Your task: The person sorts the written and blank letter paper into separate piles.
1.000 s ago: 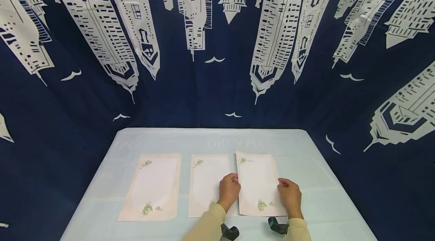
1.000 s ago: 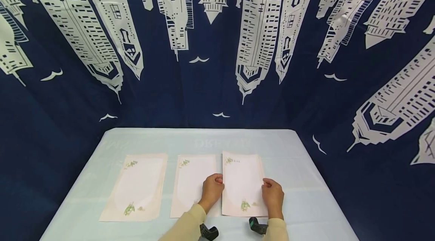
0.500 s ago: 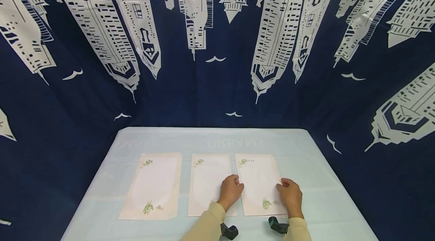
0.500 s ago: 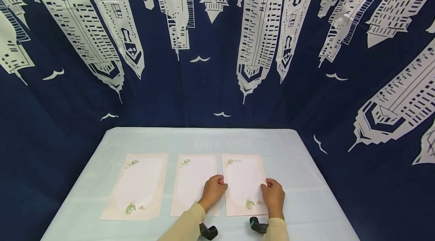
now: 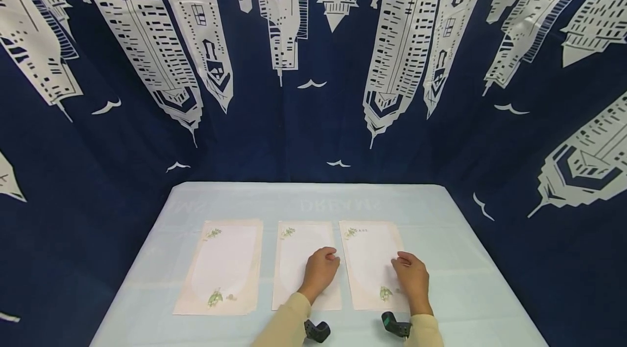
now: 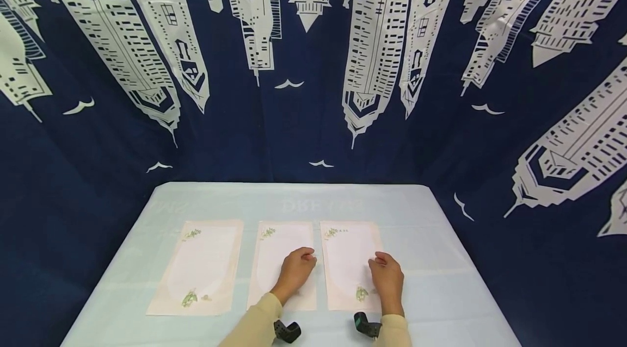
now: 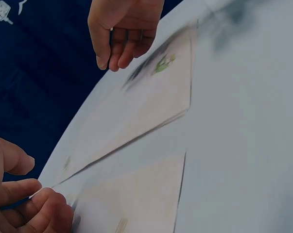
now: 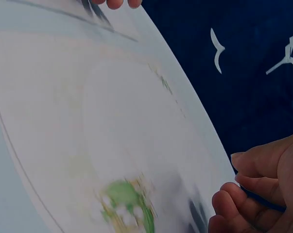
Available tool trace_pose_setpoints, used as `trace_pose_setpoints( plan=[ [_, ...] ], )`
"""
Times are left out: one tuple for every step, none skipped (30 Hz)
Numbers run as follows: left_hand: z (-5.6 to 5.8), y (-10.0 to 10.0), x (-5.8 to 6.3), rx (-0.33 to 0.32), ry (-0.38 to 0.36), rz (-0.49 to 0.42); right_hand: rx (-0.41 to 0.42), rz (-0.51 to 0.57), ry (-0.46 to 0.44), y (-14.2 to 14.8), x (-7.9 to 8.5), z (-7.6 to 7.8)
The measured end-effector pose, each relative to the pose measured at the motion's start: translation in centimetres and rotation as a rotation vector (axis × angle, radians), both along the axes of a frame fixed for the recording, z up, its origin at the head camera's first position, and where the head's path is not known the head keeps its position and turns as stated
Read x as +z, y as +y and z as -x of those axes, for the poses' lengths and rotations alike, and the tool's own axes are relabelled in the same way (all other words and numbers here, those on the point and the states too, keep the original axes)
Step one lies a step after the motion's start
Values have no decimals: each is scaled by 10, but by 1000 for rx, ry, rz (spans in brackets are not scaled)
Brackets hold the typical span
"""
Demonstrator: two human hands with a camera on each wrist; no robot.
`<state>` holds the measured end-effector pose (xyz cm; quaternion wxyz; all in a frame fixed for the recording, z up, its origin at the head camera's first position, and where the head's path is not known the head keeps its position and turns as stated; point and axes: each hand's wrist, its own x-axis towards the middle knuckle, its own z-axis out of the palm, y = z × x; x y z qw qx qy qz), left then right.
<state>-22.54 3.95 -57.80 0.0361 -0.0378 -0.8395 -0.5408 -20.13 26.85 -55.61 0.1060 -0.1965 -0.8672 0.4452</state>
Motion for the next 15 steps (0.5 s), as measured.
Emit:
trace_pose_setpoints(
  plan=[
    [0, -5, 0, 8, 8, 2, 13, 3, 0, -5, 0, 1],
    [0, -11, 1, 18, 13, 1, 27, 6, 0, -11, 0, 3],
    [1, -17, 1, 26, 20, 4, 40, 10, -1, -16, 0, 4],
    [1, -23, 1, 37, 25, 5, 54, 16, -1, -22, 0, 6],
    [1, -29, 1, 47, 34, 6, 65, 21, -2, -29, -1, 8],
    [2, -36, 1, 60, 43, 12, 77, 25, -4, -35, -1, 9],
    [2, -42, 1, 74, 48, 17, 89, 25, -4, -42, -1, 10],
    [2, -48, 0, 88, 49, 25, 103, 26, -4, -48, -1, 11],
    [2, -54, 0, 102, 52, 29, 116, 27, -3, -54, -1, 12],
    [2, -59, 0, 118, 53, 34, 132, 26, 1, -61, -1, 13],
    [2, -64, -1, 133, 53, 40, 146, 24, 3, -67, -1, 13],
    [2, -70, -1, 148, 51, 46, 163, 21, 4, -73, -1, 14],
    [2, -75, -2, 164, 47, 50, 182, 14, 6, -78, -1, 15],
    [2, -80, -2, 184, 47, 55, 204, 11, 7, -83, -2, 15],
    [1, -85, -2, 202, 43, 56, 224, 7, 7, -88, -2, 16]
  ],
)
